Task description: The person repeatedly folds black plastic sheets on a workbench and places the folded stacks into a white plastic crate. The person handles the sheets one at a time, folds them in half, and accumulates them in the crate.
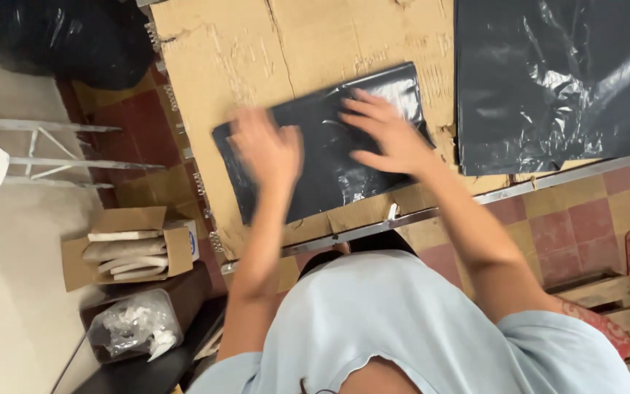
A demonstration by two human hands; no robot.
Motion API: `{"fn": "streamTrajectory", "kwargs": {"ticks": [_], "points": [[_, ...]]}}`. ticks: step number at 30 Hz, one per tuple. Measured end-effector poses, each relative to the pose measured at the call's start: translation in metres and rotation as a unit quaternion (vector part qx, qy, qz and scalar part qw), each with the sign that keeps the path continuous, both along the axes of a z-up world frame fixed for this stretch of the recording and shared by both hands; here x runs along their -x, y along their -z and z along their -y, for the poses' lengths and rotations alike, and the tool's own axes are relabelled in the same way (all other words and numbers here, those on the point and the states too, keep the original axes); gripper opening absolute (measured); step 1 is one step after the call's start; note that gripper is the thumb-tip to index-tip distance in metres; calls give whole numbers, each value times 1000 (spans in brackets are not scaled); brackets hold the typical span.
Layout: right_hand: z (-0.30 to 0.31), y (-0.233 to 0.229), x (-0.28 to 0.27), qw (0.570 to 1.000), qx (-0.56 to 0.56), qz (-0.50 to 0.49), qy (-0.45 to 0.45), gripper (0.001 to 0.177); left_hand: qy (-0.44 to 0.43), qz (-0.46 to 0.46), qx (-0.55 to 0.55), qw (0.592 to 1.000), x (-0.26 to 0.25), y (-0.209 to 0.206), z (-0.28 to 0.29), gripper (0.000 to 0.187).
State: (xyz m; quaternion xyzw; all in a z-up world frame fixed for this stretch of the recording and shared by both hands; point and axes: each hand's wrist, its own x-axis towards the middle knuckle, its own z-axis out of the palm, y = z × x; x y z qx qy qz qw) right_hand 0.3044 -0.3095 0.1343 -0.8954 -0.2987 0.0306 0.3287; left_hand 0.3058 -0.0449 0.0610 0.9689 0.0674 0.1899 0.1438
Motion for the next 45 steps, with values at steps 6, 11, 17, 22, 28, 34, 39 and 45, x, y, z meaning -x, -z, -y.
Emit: {"fn": "streamTrajectory", "kwargs": {"ticks": [6,11,17,22,28,34,39,45], "points": [[-76,107,-29,987,-39,139,71,77,196,-214,-60,955,10,24,84,67],[-6,99,-32,968,153,146,137,82,146,-157,-81,973,32,2,26,94],[18,87,-11,954,206,145,165,66,286,-180,-57,939,131,2,-88,114],[-71,112,123,986,138,75,-60,89,427,-24,-137,893,148,33,-90,19],[-45,108,166,989,-105,-19,-102,37,483,-386,101,780,97,-53,-23,40],[-3,118,139,734,-420,-474,243,19,187,-509,523,657,34,-73,-25,95],[8,163,124,506,-565,-534,372,28,173,-297,393,853,14,105,-72,24],[101,85,123,660,-486,-505,271,42,57,-170,168,969,57,30,-66,32]]}}
